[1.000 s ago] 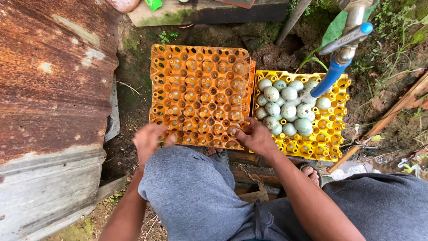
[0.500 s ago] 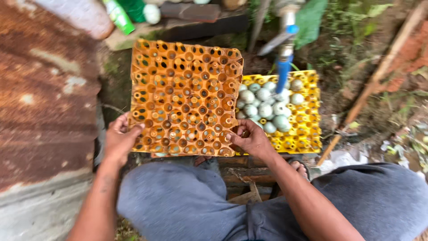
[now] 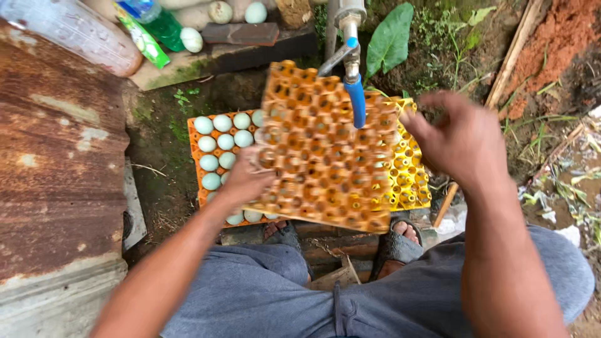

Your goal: The person washes eggs under a running tap and places them into egg trays.

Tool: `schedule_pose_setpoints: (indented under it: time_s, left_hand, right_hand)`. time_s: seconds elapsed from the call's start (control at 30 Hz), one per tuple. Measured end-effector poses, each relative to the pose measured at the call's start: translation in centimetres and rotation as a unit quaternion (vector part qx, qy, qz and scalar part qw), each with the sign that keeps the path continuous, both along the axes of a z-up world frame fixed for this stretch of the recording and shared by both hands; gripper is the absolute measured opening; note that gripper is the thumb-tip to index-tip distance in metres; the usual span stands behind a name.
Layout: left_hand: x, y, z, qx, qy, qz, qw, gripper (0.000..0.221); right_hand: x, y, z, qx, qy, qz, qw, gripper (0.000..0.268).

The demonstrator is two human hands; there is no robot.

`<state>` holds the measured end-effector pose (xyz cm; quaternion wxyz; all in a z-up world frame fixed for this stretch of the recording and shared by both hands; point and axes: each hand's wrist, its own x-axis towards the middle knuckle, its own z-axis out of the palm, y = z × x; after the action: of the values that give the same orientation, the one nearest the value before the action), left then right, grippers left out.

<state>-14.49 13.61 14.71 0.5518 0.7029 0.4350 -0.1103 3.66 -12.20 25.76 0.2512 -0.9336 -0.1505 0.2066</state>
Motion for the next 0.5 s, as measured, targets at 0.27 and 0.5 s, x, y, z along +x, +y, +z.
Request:
schedule_pose_setpoints:
  time_s: [0.27,0.5]
  left_hand:
    - [1.7,-10.1,-5.1,-0.134,-0.006,0.179,0.975,0.081]
    - [1.0,-14.3,-13.7,-0.085,-0.130,0.234,0.960,0.085]
  right_hand:
    - [1.8,9.7,1.9,-0.068,-0.152,0.120,0.979,0.092]
    - [2.6,10.5,2.1,-0.003,-0.143,0.129,0.981,0.087]
